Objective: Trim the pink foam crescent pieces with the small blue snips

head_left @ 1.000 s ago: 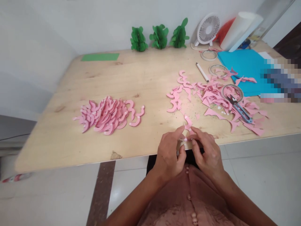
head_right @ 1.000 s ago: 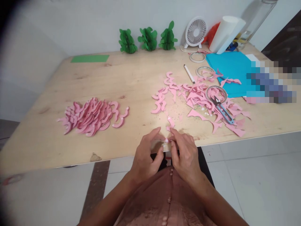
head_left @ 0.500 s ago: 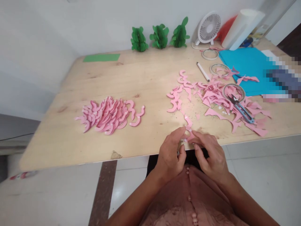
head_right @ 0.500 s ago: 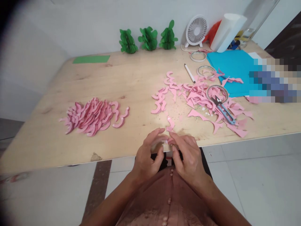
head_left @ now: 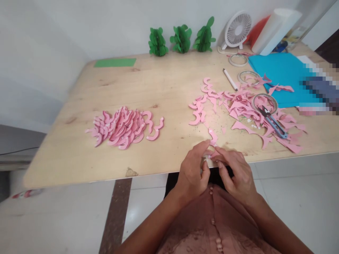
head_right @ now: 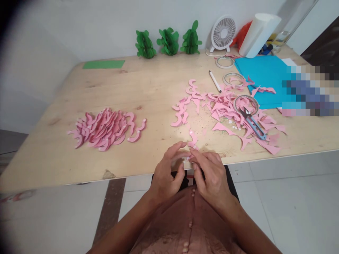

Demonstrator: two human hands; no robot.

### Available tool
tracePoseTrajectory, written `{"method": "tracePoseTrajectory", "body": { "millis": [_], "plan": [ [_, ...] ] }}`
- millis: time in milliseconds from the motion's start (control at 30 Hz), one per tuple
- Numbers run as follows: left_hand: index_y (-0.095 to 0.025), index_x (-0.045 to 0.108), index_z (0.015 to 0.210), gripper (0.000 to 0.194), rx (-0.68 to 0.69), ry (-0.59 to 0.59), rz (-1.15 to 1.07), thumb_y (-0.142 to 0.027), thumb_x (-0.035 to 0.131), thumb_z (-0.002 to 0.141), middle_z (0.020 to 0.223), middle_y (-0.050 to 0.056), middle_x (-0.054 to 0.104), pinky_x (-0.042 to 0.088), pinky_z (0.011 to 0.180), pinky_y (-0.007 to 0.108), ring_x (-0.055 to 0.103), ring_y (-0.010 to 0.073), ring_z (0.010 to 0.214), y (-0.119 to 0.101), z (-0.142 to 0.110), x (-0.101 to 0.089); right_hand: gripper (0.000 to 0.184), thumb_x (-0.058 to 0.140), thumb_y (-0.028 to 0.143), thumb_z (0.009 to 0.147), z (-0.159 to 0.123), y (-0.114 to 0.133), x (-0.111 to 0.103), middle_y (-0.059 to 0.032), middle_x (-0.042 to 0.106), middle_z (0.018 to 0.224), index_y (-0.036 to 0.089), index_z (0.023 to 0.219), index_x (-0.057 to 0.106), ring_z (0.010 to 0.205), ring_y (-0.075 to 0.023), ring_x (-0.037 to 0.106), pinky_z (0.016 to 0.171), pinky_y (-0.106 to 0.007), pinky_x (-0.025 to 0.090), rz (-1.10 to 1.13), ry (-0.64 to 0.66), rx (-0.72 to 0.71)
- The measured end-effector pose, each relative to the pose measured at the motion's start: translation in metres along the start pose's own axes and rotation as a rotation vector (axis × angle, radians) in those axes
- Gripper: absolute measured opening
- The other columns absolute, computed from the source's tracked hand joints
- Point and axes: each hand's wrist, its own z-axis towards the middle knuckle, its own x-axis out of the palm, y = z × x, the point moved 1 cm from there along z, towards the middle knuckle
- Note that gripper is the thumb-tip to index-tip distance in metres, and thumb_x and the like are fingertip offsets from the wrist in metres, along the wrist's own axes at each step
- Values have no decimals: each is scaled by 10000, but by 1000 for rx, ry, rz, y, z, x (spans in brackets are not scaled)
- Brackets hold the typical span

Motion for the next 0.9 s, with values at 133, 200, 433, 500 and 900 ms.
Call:
{"method": "tracePoseTrajectory", "body": {
  "millis": [133, 200, 433, 500, 900],
  "plan": [
    [-221, 286, 1395, 627, 4, -1, 1, -36, 441, 817, 1272, 118, 552, 500, 930, 397, 588, 210, 1115, 0, 0, 0, 467, 491, 50, 845, 0, 0, 1, -77, 687, 951, 182, 1293, 474, 882, -223, 596, 792, -398, 437, -14, -1, -11],
    [-218, 284, 1394, 626, 7, 2, 6, -35, 442, 816, 1278, 123, 548, 496, 936, 400, 584, 212, 1122, 0, 0, 0, 472, 489, 50, 845, 0, 0, 1, -79, 687, 952, 179, 1299, 469, 885, -226, 595, 793, -400, 436, -21, -4, -12],
    [-220, 285, 1391, 607, 9, 7, 18, -42, 426, 828, 1260, 122, 560, 486, 950, 407, 573, 212, 1137, 1, 2, -1, 480, 492, 43, 843, 1, 0, 3, -74, 684, 940, 188, 1300, 470, 868, -223, 593, 782, -398, 436, -30, -18, -7],
    [-218, 287, 1391, 604, 8, 10, 23, -44, 426, 829, 1280, 129, 549, 483, 953, 410, 556, 219, 1164, 1, 2, -1, 483, 490, 41, 844, 1, 0, 3, -73, 682, 940, 192, 1302, 469, 864, -222, 590, 778, -397, 436, -32, -14, -6],
    [-231, 276, 1381, 609, -1, 10, -5, -32, 418, 822, 1210, 108, 582, 517, 899, 372, 633, 179, 1028, 0, 4, -2, 523, 491, 37, 839, 1, -2, 5, -74, 689, 935, 193, 1336, 443, 850, -222, 587, 760, -390, 443, -70, -27, -37]
  ]
}}
